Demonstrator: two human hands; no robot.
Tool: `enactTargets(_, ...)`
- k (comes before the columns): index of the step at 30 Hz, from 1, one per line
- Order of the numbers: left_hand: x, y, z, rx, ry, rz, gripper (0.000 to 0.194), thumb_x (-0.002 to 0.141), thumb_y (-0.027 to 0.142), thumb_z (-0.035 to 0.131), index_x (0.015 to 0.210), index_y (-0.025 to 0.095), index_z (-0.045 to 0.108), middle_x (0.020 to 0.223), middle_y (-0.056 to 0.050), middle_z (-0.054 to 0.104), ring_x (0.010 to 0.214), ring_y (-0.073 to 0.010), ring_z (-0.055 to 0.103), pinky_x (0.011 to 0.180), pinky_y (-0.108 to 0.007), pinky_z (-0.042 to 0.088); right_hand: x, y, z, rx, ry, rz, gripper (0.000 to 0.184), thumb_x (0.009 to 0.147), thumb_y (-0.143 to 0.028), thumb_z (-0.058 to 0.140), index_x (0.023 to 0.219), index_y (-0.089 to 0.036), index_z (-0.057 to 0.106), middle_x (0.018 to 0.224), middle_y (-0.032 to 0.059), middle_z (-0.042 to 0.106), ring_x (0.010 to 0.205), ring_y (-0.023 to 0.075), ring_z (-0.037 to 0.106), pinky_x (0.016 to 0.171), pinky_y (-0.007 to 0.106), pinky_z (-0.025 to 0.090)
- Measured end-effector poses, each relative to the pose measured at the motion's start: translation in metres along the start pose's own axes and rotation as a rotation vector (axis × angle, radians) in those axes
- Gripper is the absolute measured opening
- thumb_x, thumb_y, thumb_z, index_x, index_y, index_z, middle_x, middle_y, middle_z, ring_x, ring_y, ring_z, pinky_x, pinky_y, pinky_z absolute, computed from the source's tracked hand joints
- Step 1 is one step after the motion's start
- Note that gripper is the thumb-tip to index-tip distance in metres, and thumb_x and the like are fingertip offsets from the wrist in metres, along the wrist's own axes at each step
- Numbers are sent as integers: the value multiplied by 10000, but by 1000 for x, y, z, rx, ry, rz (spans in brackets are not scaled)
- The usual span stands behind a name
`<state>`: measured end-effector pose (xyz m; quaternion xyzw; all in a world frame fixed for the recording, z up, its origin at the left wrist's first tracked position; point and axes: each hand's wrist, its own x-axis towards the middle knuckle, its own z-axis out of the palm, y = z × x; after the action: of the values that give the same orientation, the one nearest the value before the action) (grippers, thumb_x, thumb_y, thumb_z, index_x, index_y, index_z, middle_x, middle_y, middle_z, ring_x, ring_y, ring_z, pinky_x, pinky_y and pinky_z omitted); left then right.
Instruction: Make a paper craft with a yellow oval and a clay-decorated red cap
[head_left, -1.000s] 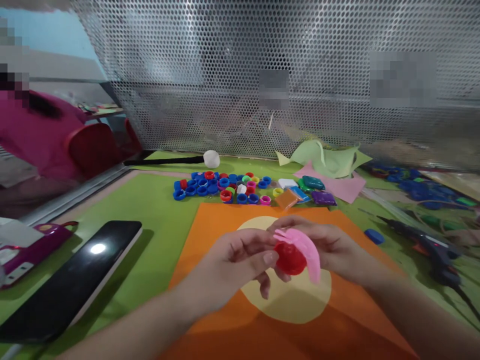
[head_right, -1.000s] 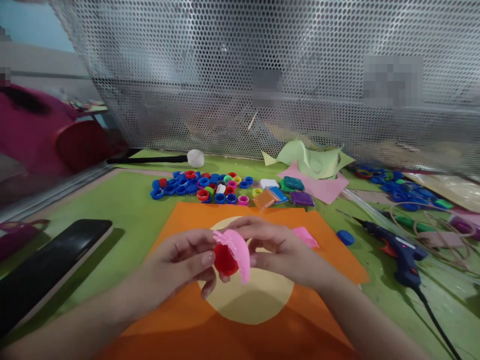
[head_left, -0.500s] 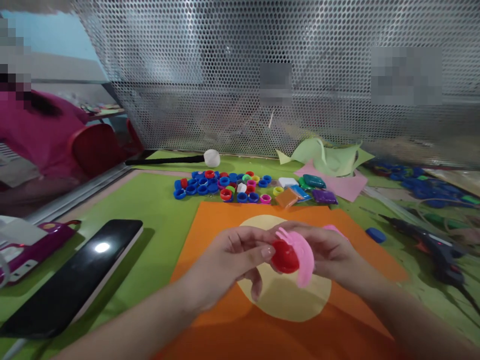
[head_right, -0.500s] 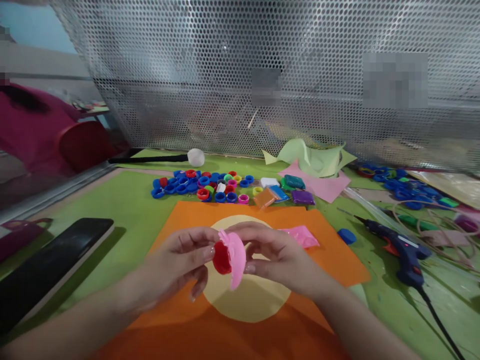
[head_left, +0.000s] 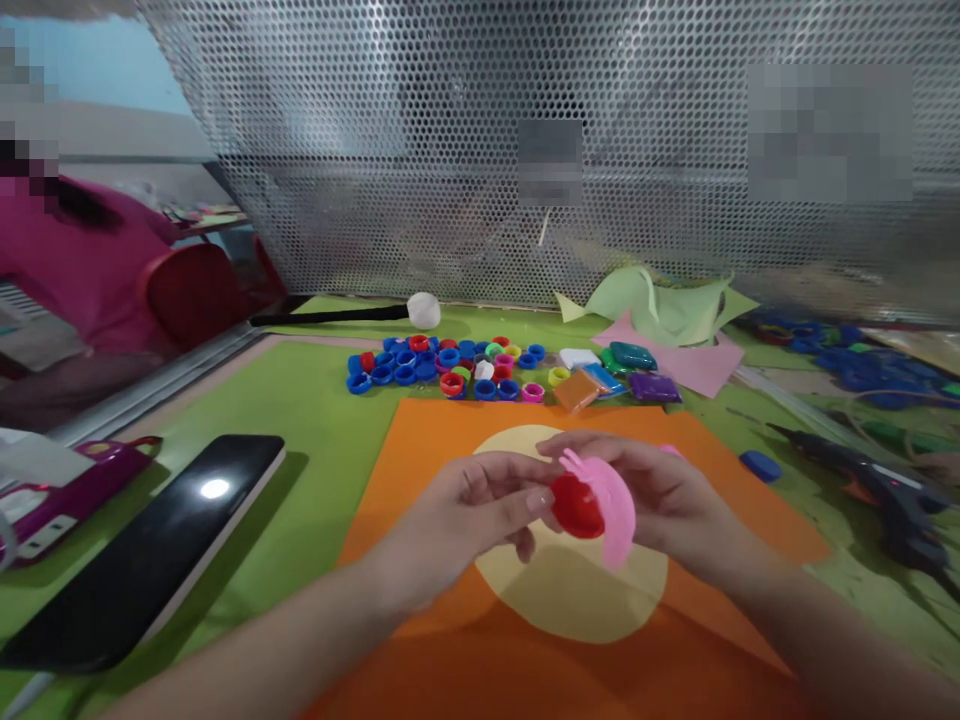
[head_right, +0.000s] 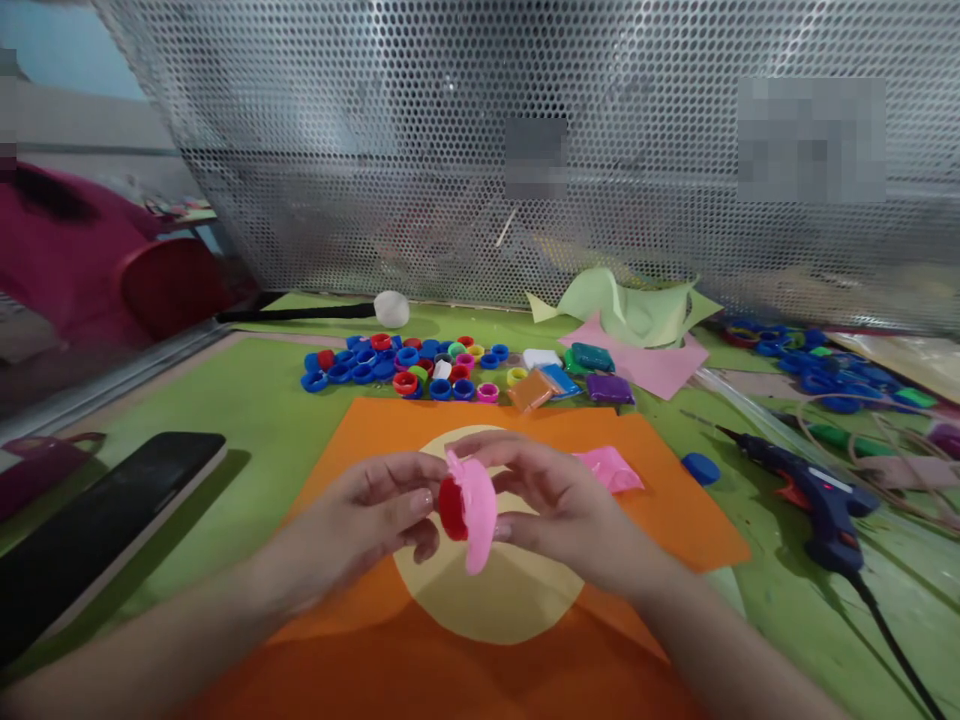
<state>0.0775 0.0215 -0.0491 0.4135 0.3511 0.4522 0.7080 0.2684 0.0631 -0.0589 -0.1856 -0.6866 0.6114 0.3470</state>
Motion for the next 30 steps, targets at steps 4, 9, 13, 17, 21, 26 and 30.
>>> enactTargets(4, 2, 18, -12, 661, 55, 40, 272, 773, 413, 576, 947, 210, 628, 938, -51, 666, 863, -200, 597, 683, -282, 463, -5, -8, -18, -180, 110, 82, 209, 775, -258, 632, 979, -272, 588, 1005, 37, 642, 893, 175, 617, 774, 292, 513)
enactTargets(9, 5, 27, -42, 1560, 23, 46, 740, 716, 609, 508, 1314, 195, 372, 1397, -119, 345, 1289, -340, 242, 1035, -493, 204, -5, -5, -40, -664, 203, 189, 273, 792, -319, 561, 1056, -255, 593, 954, 45, 648, 783, 186, 611, 713, 337, 515)
enactTargets(13, 3, 12, -56, 1684, -157, -246, 1180, 535, 761, 511, 1385, 149, -34, 1458, -134, -90, 1317, -364, -89, 1045, -561, 43, -2, -2, -41, -903, 177, 248, 298, 817, -340, 504, 1092, -267, 592, 1058, 48, 619, 818, 215, 598, 646, 337, 512)
enactTargets(17, -6, 5, -45, 1718, -160, -367, 1275, 459, 714, 581, 1343, 112, -115, 1407, -130, -186, 1286, -356, -155, 1042, -569, 29, 6, -1, -34, -951, 99, 300, 319, 847, -320, 441, 1133, -256, 566, 1141, 52, 581, 867, 221, 596, 659, 333, 512)
enactTargets(21, -13, -3, -30, 1804, -132, -434, 1017, 615, 449, 600, 1354, 86, 4, 1403, -141, -90, 1297, -363, -38, 1040, -572, 109, 16, 4, -29, -936, -100, 279, 320, 872, -272, 412, 1163, -234, 540, 1175, 52, 558, 1017, 211, 539, 856, 359, 450)
enactTargets(26, -21, -28, -28, 2133, 105, -238, 611, 731, -10, 267, 1320, 148, 317, 1387, -106, 235, 1274, -303, 271, 959, -557, 330, 14, 16, -27, -892, -147, 343, 318, 907, -280, 368, 1181, -228, 521, 1231, 34, 510, 1094, 173, 487, 936, 336, 400)
enactTargets(30, -27, -37, -27, 2279, 158, -98, 599, 721, -26, 249, 1280, 132, 396, 1351, -137, 321, 1228, -316, 365, 891, -564, 391, 9, 25, -30, -913, -100, 347, 316, 909, -271, 370, 1187, -245, 518, 1247, 20, 491, 1102, 145, 478, 948, 299, 392)
